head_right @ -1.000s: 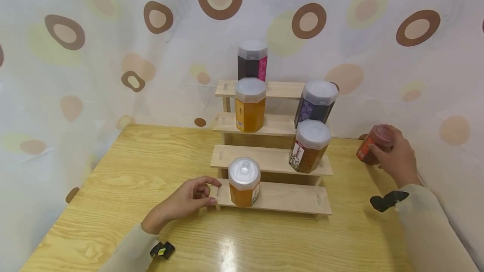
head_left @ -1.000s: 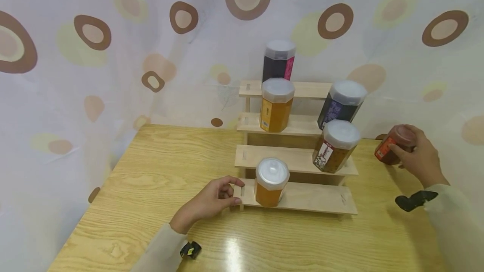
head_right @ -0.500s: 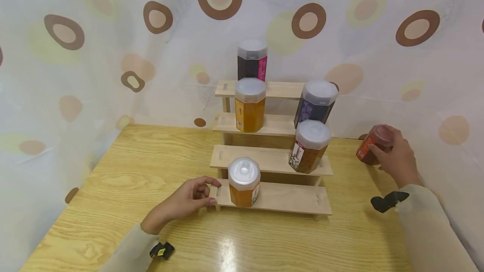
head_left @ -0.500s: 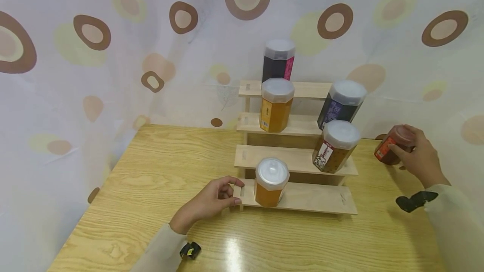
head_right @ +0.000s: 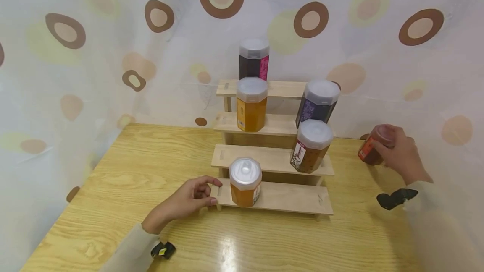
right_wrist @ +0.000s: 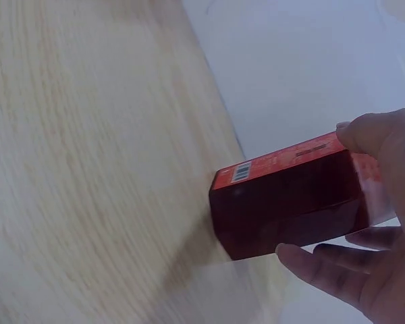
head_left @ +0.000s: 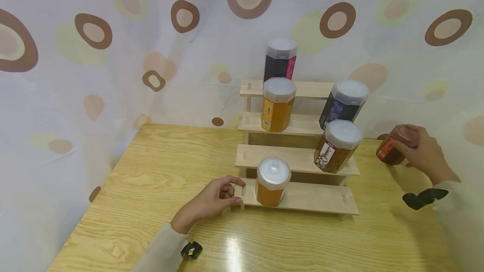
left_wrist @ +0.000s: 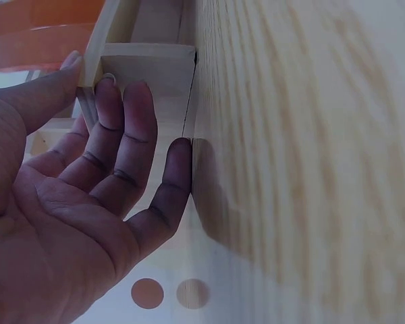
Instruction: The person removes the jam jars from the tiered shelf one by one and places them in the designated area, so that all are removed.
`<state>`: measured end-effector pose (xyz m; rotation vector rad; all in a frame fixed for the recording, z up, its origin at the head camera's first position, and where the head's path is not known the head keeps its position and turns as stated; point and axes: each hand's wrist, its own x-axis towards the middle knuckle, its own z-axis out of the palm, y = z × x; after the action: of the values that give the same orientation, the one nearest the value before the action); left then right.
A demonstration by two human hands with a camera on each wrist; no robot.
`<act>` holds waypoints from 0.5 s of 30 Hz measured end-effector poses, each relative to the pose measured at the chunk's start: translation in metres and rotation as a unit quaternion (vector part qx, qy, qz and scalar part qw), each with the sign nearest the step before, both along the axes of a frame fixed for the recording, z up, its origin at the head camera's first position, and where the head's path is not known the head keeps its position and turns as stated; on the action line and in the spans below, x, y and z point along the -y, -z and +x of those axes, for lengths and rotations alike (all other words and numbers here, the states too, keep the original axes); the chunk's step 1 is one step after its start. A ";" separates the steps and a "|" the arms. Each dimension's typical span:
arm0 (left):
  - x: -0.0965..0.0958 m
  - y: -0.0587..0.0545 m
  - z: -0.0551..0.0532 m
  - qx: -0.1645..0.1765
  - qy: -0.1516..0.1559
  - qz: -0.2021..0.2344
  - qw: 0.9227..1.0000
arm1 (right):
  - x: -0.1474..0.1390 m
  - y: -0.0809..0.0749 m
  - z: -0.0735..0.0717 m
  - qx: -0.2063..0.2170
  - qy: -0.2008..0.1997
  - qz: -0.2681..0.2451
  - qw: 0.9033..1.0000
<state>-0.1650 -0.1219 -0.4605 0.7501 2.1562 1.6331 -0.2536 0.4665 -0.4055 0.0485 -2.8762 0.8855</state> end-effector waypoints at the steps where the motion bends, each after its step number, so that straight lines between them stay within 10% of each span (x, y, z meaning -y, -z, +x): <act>1: 0.000 0.000 0.000 -0.001 0.001 0.001 1.000 | 0.000 -0.002 0.000 -0.004 0.001 0.010 1.000; 15: -0.001 -0.001 0.002 0.012 -0.005 -0.002 1.000 | 0.018 -0.043 0.000 -0.090 0.067 0.040 0.993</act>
<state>-0.1631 -0.1208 -0.4593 0.7152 2.1493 1.6326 -0.2539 0.4488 -0.3621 -0.0532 -2.7095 0.7021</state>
